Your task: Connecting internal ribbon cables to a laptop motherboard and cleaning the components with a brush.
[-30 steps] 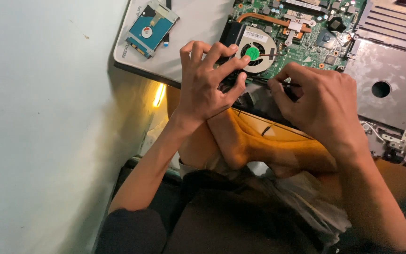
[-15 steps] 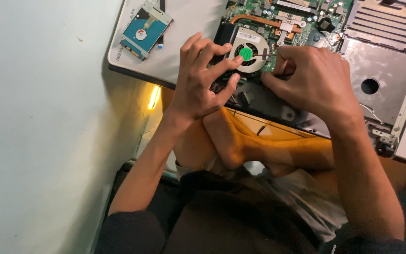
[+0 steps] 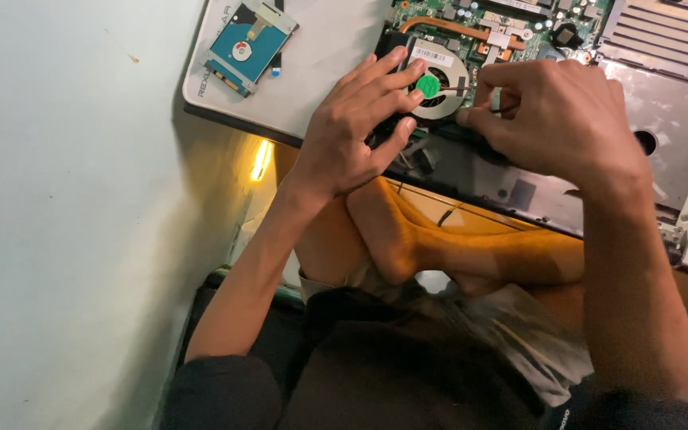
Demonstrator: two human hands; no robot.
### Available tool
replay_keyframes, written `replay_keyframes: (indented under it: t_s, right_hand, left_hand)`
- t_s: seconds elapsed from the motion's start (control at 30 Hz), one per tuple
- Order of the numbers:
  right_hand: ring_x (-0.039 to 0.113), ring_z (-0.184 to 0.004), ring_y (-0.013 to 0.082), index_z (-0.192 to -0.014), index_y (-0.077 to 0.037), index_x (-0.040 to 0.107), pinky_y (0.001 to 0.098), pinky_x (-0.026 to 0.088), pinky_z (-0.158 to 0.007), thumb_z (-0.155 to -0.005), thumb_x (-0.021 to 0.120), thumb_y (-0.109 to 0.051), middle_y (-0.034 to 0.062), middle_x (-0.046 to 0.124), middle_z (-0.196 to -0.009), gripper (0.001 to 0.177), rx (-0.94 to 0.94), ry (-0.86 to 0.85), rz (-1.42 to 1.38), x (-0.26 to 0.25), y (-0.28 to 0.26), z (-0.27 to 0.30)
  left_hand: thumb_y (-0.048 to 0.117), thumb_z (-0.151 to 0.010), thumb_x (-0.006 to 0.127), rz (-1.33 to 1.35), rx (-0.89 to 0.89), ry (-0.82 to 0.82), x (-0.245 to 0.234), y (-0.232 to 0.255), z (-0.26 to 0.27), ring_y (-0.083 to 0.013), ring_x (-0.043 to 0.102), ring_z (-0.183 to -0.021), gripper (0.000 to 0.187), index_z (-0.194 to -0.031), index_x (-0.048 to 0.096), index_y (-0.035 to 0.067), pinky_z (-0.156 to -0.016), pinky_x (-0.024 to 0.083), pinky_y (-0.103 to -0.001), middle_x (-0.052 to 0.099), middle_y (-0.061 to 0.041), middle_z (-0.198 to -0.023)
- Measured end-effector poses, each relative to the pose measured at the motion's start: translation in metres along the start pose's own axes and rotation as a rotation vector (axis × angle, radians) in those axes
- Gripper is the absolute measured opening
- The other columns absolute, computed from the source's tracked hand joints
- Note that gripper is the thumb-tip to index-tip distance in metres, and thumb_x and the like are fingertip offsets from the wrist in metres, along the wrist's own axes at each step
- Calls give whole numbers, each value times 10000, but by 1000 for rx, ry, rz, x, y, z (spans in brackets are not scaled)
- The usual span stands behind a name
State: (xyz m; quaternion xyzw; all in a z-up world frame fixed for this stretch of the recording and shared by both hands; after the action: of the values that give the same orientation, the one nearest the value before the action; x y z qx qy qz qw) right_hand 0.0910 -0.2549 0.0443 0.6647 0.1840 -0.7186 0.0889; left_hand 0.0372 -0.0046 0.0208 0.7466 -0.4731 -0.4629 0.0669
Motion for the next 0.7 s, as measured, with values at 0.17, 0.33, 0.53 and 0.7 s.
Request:
replay_keyframes:
  t_s: [0.17,0.33,0.53,0.7]
  right_hand:
    - [712,-548,288,-1133,-228,919,443,488,-526,-1092,896,-416,68,851,-881,195,0,-33,11,-8,-5,-8]
    - [806,-691,316,-1254,-183,901,411,597,-580,-1091,913,-387,179,890,-1013,262,75,-278,-147,-6,5,-18]
    - [805,-683,330,-1185,-204,924,453,561,-564,-1055,905,-457,140,897,-1061,285,73,-156,-148,-5,5,-5]
    - [589,-484,228,-1121,-154,878,438,380,-494,-1093,893,-327,27,727,-692,176,-106,-2,-172,-7,2,13]
  left_hand:
    - [42,-1095,818,-46,39,25,2,1,-1,-299,629,-1595,201,-1292,849,21,-1440,443,-539,742,-32,-1594]
    - [233,-1024,917,-183,64,57,8,9,-11,-281,637,-1540,289,-1217,779,68,-1378,440,-509,747,-9,-1493]
    - [211,-918,956,-384,51,84,9,25,-23,-270,649,-1269,409,-1224,707,100,-1164,561,-444,683,-36,-1363]
    - [208,-898,921,-348,45,65,11,23,-22,-339,628,-1340,445,-1269,713,78,-1230,539,-487,672,-88,-1438]
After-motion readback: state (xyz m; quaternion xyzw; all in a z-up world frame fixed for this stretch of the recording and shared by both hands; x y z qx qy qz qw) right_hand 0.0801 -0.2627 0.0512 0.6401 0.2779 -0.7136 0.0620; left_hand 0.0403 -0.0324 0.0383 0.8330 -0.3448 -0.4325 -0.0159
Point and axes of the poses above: each hand's wrist, its own z-axis away from the middle knuckle, its own x-axis out of the palm, y = z × x, the point moved 4 cm from there along -z, towards the middle knuckle
